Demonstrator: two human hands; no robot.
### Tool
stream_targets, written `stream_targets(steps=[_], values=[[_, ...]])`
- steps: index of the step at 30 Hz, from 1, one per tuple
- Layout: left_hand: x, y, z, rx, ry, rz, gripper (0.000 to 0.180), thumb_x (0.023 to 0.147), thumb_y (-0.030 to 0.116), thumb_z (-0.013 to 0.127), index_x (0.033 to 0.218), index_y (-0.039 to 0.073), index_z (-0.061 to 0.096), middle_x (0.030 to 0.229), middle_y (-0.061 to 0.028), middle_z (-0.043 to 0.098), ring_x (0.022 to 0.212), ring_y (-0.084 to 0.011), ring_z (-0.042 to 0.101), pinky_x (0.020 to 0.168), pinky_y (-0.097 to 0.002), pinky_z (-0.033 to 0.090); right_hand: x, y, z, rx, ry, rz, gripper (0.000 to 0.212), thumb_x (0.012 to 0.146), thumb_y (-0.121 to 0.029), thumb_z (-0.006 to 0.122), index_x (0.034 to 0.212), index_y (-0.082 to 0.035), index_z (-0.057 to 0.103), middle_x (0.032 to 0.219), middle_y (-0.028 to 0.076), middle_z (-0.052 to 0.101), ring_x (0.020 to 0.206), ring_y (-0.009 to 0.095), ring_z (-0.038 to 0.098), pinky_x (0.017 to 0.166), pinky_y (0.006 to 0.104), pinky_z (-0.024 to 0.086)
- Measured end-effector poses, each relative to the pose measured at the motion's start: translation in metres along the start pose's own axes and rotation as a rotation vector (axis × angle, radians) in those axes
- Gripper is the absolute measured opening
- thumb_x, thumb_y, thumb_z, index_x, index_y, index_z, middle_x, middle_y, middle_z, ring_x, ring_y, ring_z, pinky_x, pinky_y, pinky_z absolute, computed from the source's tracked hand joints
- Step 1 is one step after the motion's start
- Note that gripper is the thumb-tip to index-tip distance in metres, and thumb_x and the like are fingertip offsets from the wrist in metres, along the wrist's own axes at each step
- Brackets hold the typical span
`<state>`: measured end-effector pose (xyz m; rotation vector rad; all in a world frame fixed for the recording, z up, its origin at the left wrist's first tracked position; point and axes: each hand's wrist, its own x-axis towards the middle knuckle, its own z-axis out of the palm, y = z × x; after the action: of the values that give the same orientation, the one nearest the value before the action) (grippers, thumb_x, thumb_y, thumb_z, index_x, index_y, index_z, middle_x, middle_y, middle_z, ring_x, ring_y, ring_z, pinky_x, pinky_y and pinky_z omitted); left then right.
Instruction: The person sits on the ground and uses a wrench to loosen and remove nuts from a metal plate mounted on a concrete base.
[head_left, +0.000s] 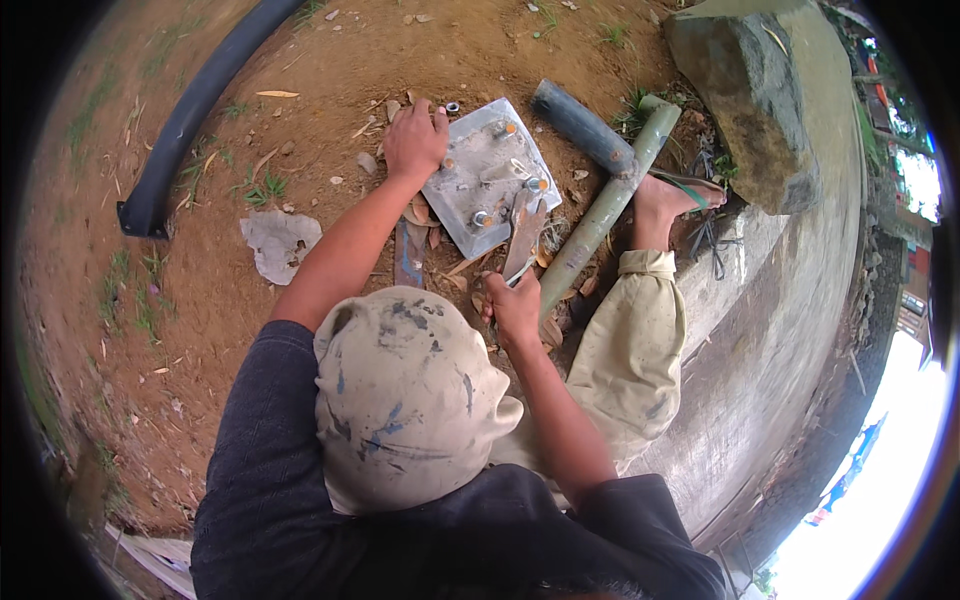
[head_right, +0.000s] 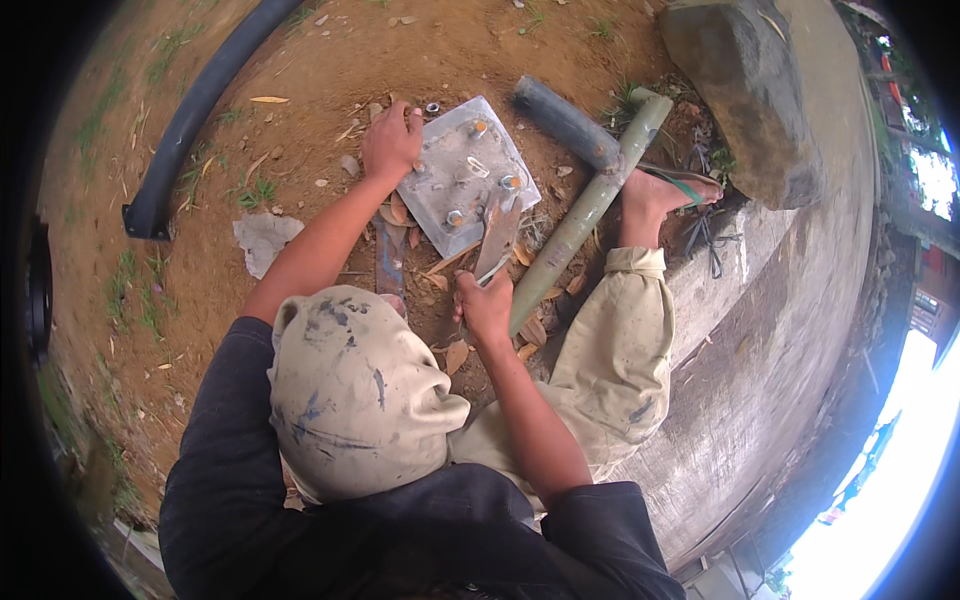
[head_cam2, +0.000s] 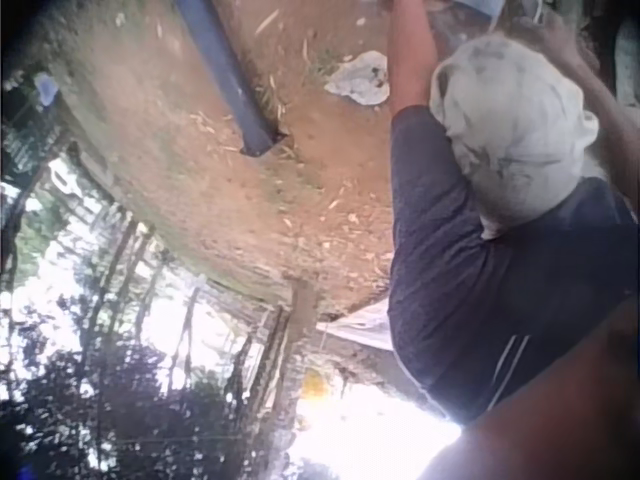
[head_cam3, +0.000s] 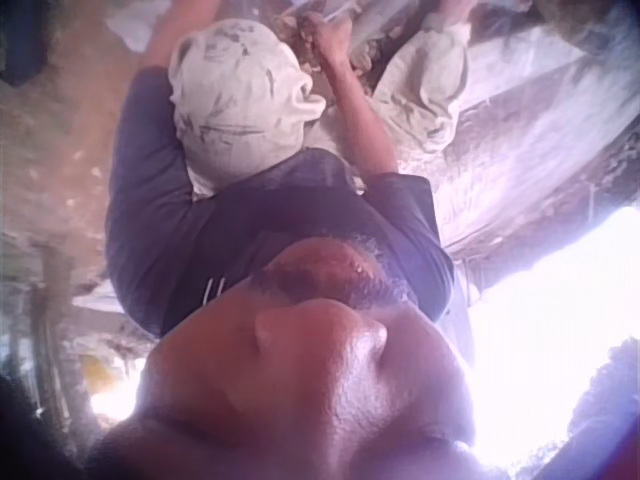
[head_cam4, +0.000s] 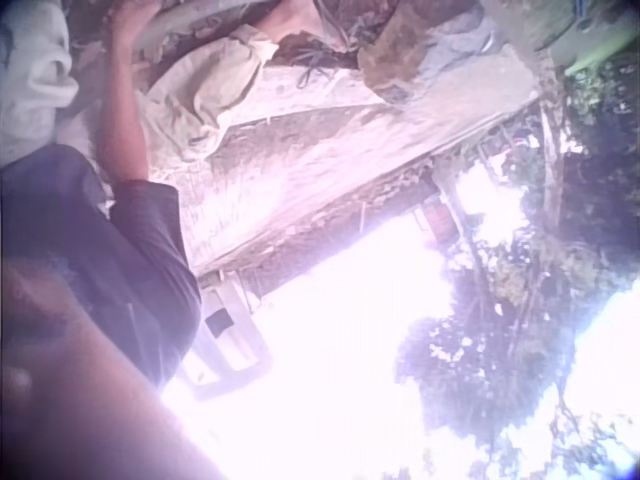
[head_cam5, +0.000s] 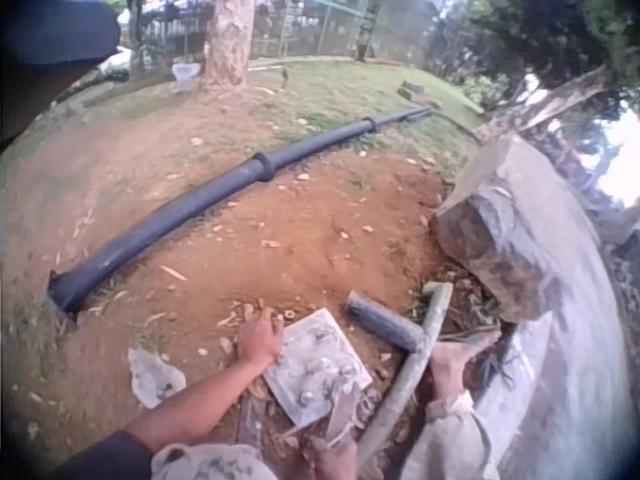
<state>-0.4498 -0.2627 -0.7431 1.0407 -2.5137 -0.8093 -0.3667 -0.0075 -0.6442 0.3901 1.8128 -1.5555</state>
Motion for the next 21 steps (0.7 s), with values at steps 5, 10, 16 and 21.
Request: stream_targets(steps=[5, 10, 16, 21], values=[[0.001, -0.003, 0.000, 0.002, -0.026, -0.010, 0.036, 0.100, 0.037, 0.054, 0.107, 0.003, 0.064, 0.105, -0.0184, 0.071, 0.107, -0.0376, 0.064, 0.095, -0.0510, 0.047, 0.000, 0.005, 0.018, -0.022, 0.050, -0.032, 0.019, 0.090, -0.003, 0.063, 0.096, 0.000, 0.045, 0.060, 0.005, 0.053, 0.040, 0.014, 0.050, 0.035, 0.0310, 0.042], [-0.001, -0.004, -0.002, -0.023, -0.044, -0.038, 0.039, 0.099, 0.037, 0.055, 0.115, 0.003, 0.065, 0.109, -0.0187, 0.071, 0.111, -0.0369, 0.064, 0.097, -0.0503, 0.047, 0.010, 0.006, 0.010, -0.154, 0.089, -0.055, 0.020, 0.090, -0.003, 0.064, 0.100, -0.002, 0.047, 0.062, 0.004, 0.052, 0.042, 0.013, 0.049, 0.036, 0.0303, 0.041], [0.001, -0.005, 0.000, -0.015, -0.046, -0.029, 0.040, 0.099, 0.037, 0.054, 0.116, 0.003, 0.065, 0.110, -0.0188, 0.072, 0.111, -0.0368, 0.064, 0.098, -0.0503, 0.047, 0.031, -0.002, -0.038, -0.404, 0.041, -0.075, 0.020, 0.089, -0.006, 0.065, 0.102, -0.002, 0.050, 0.061, 0.002, 0.052, 0.042, 0.012, 0.049, 0.036, 0.0300, 0.039], [0.001, -0.001, 0.000, 0.005, -0.058, -0.023, 0.039, 0.099, 0.037, 0.055, 0.115, 0.003, 0.065, 0.108, -0.0193, 0.072, 0.109, -0.0377, 0.065, 0.097, -0.0502, 0.047, 0.059, -0.008, -0.084, -0.677, -0.014, -0.106, 0.028, 0.084, -0.011, 0.068, 0.107, 0.003, 0.061, 0.072, 0.009, 0.065, 0.052, 0.017, 0.060, 0.051, 0.0357, 0.050]])
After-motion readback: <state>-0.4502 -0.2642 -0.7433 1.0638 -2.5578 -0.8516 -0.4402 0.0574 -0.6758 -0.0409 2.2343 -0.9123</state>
